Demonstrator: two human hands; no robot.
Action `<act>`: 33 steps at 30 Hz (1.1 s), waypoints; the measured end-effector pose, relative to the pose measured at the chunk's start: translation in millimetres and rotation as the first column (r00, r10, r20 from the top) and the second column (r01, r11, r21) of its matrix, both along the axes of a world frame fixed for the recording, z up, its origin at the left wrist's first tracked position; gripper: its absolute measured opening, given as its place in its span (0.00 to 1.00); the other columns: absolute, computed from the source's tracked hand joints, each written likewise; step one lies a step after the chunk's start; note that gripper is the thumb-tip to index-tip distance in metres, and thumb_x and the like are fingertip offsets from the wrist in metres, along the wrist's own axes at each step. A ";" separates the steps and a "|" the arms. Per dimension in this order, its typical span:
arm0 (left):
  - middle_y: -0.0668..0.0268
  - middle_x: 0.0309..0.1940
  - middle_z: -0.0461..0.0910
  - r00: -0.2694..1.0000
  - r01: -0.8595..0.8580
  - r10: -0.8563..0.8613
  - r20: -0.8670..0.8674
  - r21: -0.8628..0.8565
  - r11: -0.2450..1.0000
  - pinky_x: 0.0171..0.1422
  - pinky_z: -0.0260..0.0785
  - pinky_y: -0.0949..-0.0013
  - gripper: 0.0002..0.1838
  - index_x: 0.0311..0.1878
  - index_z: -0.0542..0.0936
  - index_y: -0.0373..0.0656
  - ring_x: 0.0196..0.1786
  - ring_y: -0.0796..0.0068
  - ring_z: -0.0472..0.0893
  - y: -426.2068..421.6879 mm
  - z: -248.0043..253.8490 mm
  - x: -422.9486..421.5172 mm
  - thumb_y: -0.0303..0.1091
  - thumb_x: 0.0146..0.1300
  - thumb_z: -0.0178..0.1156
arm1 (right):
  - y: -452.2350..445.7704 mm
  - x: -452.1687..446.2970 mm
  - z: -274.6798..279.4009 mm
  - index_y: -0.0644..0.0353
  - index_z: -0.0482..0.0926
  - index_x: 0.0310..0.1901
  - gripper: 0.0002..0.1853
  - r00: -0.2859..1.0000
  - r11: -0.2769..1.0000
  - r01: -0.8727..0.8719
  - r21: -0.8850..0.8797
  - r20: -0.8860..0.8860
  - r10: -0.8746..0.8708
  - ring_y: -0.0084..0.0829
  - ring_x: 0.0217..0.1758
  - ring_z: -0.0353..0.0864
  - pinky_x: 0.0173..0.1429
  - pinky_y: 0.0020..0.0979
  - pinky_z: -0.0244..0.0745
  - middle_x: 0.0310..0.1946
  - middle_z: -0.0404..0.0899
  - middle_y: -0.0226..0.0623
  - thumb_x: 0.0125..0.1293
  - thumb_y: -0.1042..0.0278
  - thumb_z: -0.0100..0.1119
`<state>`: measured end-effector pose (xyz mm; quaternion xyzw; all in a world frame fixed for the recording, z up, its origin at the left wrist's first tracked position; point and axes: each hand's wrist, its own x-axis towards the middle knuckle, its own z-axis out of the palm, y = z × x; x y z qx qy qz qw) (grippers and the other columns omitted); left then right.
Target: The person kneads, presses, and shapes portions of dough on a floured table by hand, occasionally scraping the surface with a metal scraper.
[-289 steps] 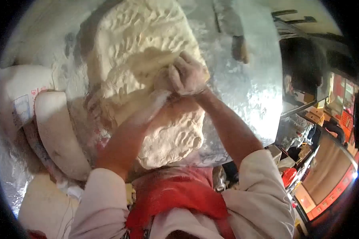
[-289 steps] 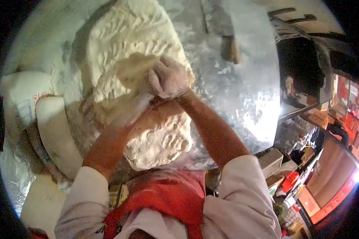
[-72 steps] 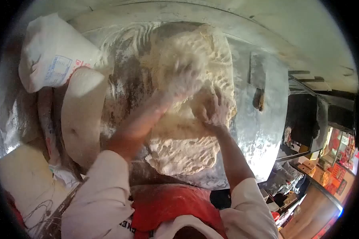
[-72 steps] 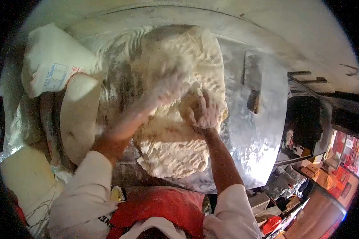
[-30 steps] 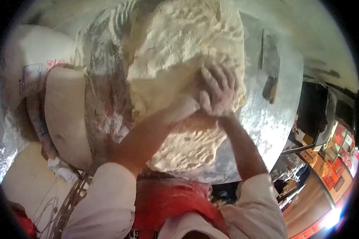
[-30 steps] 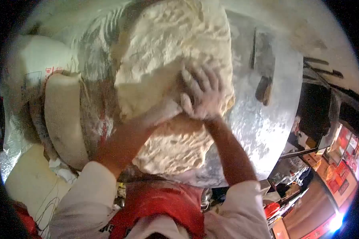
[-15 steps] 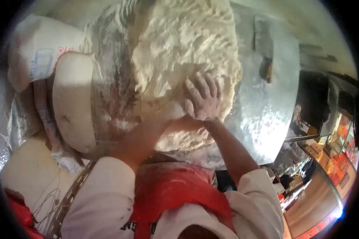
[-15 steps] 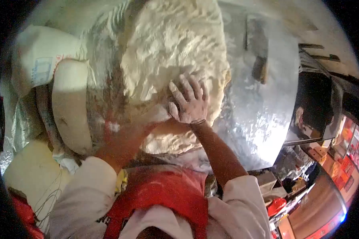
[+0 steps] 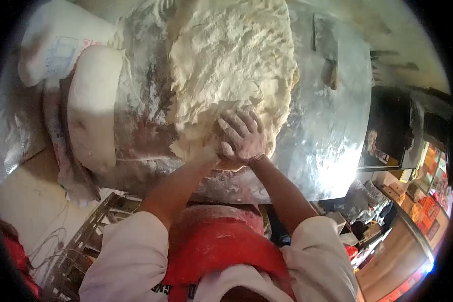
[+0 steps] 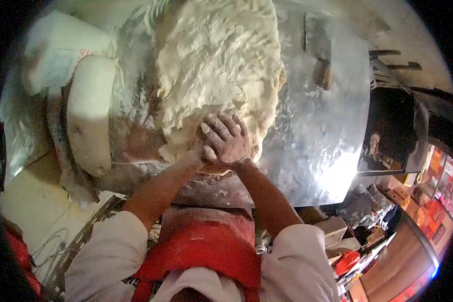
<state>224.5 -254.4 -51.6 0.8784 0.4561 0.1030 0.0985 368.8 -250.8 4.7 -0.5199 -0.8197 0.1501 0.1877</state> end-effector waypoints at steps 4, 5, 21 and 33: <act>0.65 0.61 0.73 0.999 -0.002 0.003 -0.035 0.034 0.999 0.71 0.64 0.62 0.22 0.66 0.70 0.49 0.65 0.68 0.70 1.2 1.2 -2.2 0.49 0.77 0.45 | -6.1 -2.7 11.1 0.41 0.74 0.68 0.31 1.000 0.999 0.017 0.028 0.008 -0.017 0.40 0.75 0.64 0.79 0.51 0.51 0.71 0.70 0.28 0.62 0.50 0.56; 0.65 0.61 0.73 0.999 -0.014 0.016 -0.039 0.060 0.998 0.70 0.65 0.62 0.22 0.66 0.70 0.49 0.65 0.68 0.71 -7.0 8.7 -5.0 0.49 0.77 0.45 | -12.1 -3.8 14.5 0.41 0.74 0.68 0.30 0.999 1.000 0.028 -0.001 0.046 -0.028 0.40 0.74 0.65 0.79 0.51 0.51 0.71 0.70 0.28 0.62 0.50 0.56; 0.64 0.74 0.59 0.984 0.015 0.027 -0.174 0.235 0.972 0.80 0.46 0.55 0.29 0.73 0.63 0.51 0.76 0.64 0.56 -62.4 -12.6 -30.5 0.53 0.74 0.48 | -67.1 -27.1 -3.9 0.39 0.76 0.66 0.35 0.996 0.995 -0.037 0.091 -0.078 0.044 0.39 0.74 0.66 0.78 0.55 0.55 0.70 0.71 0.29 0.54 0.49 0.66; 0.59 0.80 0.51 0.959 -0.263 0.253 -0.131 -0.067 0.962 0.84 0.38 0.42 0.41 0.79 0.56 0.55 0.82 0.52 0.45 -58.0 132.6 -111.4 0.53 0.67 0.59 | -152.6 61.8 43.6 0.46 0.64 0.75 0.33 0.938 0.935 0.345 -0.082 0.057 -0.341 0.48 0.81 0.51 0.82 0.53 0.41 0.77 0.57 0.41 0.73 0.40 0.47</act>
